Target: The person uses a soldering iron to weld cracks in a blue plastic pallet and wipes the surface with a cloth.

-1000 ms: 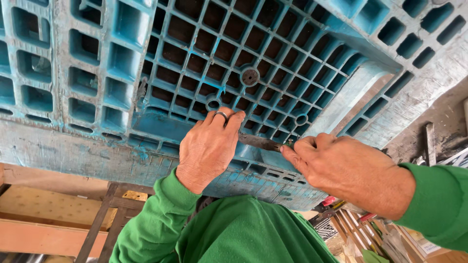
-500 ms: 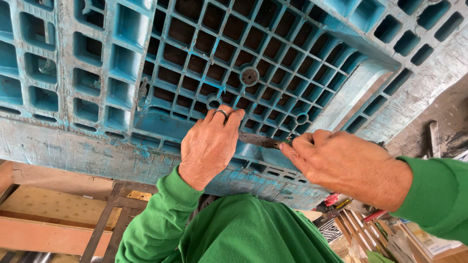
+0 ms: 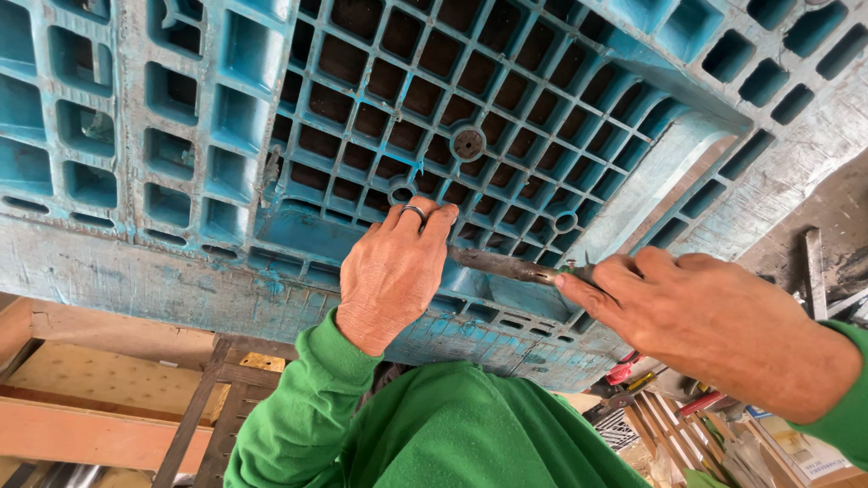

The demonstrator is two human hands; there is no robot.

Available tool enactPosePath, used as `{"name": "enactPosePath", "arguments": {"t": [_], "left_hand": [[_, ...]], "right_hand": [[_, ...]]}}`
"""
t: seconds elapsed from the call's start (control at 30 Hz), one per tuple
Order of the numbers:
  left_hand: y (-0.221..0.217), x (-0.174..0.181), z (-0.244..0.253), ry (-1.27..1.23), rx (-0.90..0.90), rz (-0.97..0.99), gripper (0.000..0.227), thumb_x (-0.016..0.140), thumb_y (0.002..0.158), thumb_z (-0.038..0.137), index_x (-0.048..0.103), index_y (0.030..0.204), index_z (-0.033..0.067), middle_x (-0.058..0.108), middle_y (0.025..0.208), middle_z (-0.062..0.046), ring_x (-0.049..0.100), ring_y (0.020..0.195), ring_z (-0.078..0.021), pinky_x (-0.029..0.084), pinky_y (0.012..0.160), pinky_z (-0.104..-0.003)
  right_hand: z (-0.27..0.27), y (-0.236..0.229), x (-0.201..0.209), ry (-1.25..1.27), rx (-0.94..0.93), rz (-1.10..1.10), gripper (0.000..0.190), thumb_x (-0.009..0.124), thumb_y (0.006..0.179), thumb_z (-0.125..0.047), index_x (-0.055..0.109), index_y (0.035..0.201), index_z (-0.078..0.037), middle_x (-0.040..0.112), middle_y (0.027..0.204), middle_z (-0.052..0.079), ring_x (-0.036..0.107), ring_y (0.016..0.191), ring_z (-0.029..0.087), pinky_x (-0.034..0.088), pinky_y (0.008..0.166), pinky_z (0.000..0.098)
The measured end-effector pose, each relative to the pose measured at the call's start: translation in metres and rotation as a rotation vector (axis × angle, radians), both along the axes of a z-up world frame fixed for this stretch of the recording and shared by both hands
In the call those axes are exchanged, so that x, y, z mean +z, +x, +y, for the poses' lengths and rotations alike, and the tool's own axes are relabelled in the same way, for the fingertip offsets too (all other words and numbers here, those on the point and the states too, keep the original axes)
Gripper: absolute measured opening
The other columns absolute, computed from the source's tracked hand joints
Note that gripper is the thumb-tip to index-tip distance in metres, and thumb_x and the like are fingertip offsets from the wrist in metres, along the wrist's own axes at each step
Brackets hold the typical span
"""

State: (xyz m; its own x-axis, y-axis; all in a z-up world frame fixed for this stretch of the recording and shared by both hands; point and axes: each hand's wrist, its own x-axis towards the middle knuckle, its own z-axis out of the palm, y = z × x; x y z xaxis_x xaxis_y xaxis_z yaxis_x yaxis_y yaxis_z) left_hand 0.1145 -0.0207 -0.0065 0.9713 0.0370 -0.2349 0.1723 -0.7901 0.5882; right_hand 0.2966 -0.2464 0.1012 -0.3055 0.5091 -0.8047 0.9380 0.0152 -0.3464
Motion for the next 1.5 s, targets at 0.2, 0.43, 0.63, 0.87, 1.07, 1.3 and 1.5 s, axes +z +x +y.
{"name": "enactPosePath", "arguments": {"t": [0.2, 0.43, 0.63, 0.87, 1.07, 1.3, 1.5], "left_hand": [[-0.001, 0.001, -0.001, -0.013, 0.01, -0.003, 0.029, 0.067, 0.094, 0.01, 0.067, 0.122, 0.0028, 0.062, 0.108, -0.009, 0.066, 0.093, -0.0265, 0.056, 0.072, -0.038], [0.0, 0.002, -0.001, -0.025, 0.023, -0.01, 0.03, 0.067, 0.094, 0.01, 0.066, 0.123, 0.0026, 0.061, 0.105, -0.009, 0.066, 0.091, -0.0266, 0.056, 0.073, -0.038], [-0.002, 0.001, 0.0, -0.043, 0.035, -0.008, 0.031, 0.068, 0.092, 0.009, 0.067, 0.123, 0.0023, 0.062, 0.104, -0.009, 0.065, 0.09, -0.0272, 0.056, 0.071, -0.038], [0.0, 0.008, -0.001, -0.081, 0.105, -0.099, 0.02, 0.064, 0.096, 0.011, 0.067, 0.116, 0.0062, 0.063, 0.1, -0.008, 0.067, 0.092, -0.0287, 0.056, 0.07, -0.04], [-0.012, -0.001, -0.009, 0.011, 0.161, -0.182, 0.011, 0.063, 0.101, 0.015, 0.068, 0.11, 0.0098, 0.064, 0.099, -0.008, 0.069, 0.089, -0.0304, 0.056, 0.066, -0.043], [-0.008, 0.01, -0.009, -0.022, 0.133, -0.161, 0.013, 0.065, 0.101, 0.019, 0.07, 0.112, 0.0129, 0.067, 0.098, -0.007, 0.067, 0.075, -0.0322, 0.054, 0.059, -0.043], [-0.018, 0.029, 0.009, -0.296, -0.282, -0.243, 0.015, 0.065, 0.1, 0.021, 0.072, 0.112, 0.0162, 0.07, 0.101, 0.002, 0.069, 0.079, -0.0265, 0.053, 0.062, -0.04]], "right_hand": [[-0.002, -0.004, -0.002, 0.11, 0.033, -0.001, 0.078, 0.059, 0.088, -0.016, 0.036, 0.162, -0.016, 0.049, 0.101, 0.001, 0.055, 0.088, 0.018, 0.056, 0.063, 0.0245], [0.024, -0.009, -0.01, 0.304, 0.167, -0.033, 0.069, 0.057, 0.088, -0.016, 0.046, 0.156, -0.012, 0.049, 0.097, 0.004, 0.054, 0.087, 0.023, 0.055, 0.062, 0.0261], [0.037, -0.015, -0.017, 0.189, 0.13, 0.06, 0.063, 0.06, 0.09, -0.016, 0.048, 0.148, 0.003, 0.052, 0.092, 0.004, 0.057, 0.081, 0.02, 0.054, 0.06, 0.0281], [0.033, -0.012, -0.017, 0.071, -0.004, 0.083, 0.062, 0.062, 0.095, -0.003, 0.045, 0.155, -0.001, 0.055, 0.098, 0.009, 0.061, 0.082, 0.02, 0.058, 0.056, 0.0283], [-0.002, -0.008, 0.022, 0.307, -0.329, -0.001, 0.067, 0.071, 0.081, -0.027, 0.051, 0.145, -0.024, 0.058, 0.094, 0.007, 0.066, 0.075, 0.023, 0.055, 0.053, 0.0391], [-0.139, -0.103, 0.059, 0.14, -1.607, -0.189, 0.078, 0.074, 0.086, -0.032, 0.047, 0.158, -0.018, 0.067, 0.084, 0.008, 0.062, 0.063, 0.021, 0.053, 0.058, 0.0373], [-0.147, -0.33, 0.002, 0.581, -2.608, 0.683, 0.062, 0.074, 0.082, -0.028, 0.057, 0.133, 0.003, 0.064, 0.072, 0.009, 0.057, 0.054, 0.014, 0.047, 0.047, 0.0293]]}}
